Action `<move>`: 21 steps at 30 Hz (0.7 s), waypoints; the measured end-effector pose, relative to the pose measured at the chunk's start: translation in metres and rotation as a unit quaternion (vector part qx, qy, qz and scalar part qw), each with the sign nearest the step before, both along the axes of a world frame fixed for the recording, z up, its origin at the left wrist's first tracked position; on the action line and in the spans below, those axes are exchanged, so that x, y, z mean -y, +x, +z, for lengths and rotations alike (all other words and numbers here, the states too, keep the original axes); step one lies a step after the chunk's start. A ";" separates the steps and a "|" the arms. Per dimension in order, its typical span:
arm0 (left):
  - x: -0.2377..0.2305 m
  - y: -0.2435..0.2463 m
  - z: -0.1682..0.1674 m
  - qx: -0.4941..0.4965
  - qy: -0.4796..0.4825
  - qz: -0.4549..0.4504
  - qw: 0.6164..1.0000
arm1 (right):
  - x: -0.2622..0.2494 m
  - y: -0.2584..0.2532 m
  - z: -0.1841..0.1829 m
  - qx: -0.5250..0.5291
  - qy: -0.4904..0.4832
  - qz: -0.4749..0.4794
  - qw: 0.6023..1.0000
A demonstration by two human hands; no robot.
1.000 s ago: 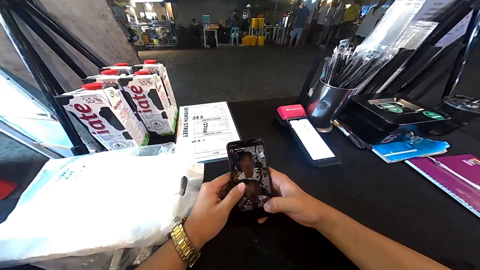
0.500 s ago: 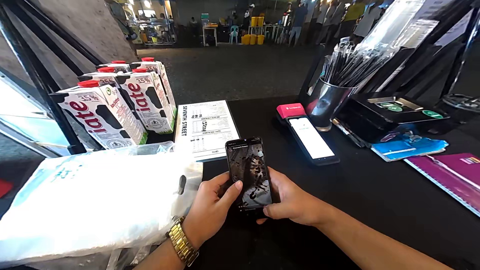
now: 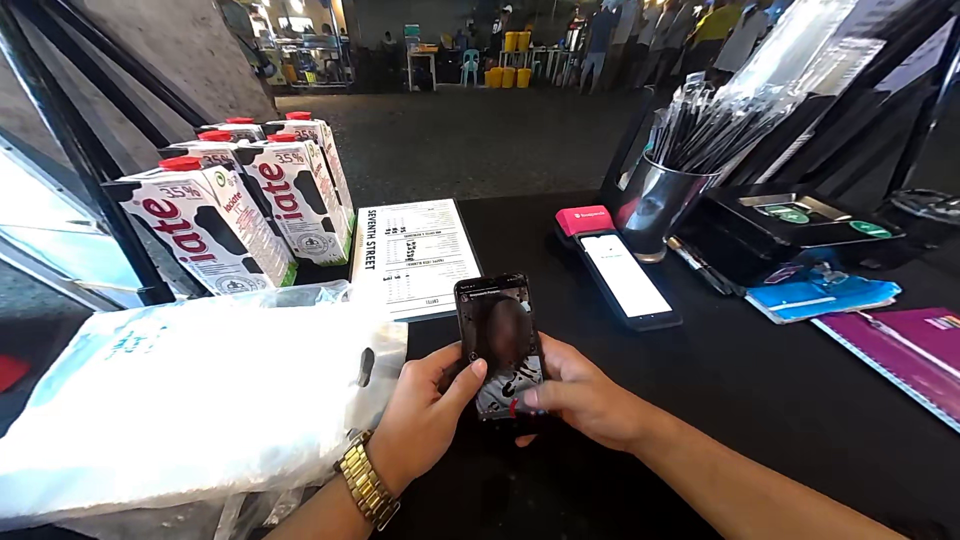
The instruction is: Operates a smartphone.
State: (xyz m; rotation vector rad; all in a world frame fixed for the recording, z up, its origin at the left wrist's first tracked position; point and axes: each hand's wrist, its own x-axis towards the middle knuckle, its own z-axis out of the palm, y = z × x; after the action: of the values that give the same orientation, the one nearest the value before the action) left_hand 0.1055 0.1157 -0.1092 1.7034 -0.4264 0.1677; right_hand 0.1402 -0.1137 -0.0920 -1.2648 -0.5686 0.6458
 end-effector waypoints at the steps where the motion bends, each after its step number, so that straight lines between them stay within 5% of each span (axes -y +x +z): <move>1: 0.000 0.000 0.000 0.002 0.003 -0.002 1.000 | -0.001 0.000 0.001 -0.015 0.001 -0.011 1.000; 21: -0.002 -0.001 -0.002 0.018 0.005 -0.015 1.000 | -0.003 0.000 0.002 -0.072 0.018 -0.024 0.997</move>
State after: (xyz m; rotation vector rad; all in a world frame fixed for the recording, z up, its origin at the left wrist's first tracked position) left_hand 0.1048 0.1181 -0.1115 1.7060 -0.4792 0.1752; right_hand 0.1401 -0.1107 -0.0903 -1.1840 -0.4270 0.6774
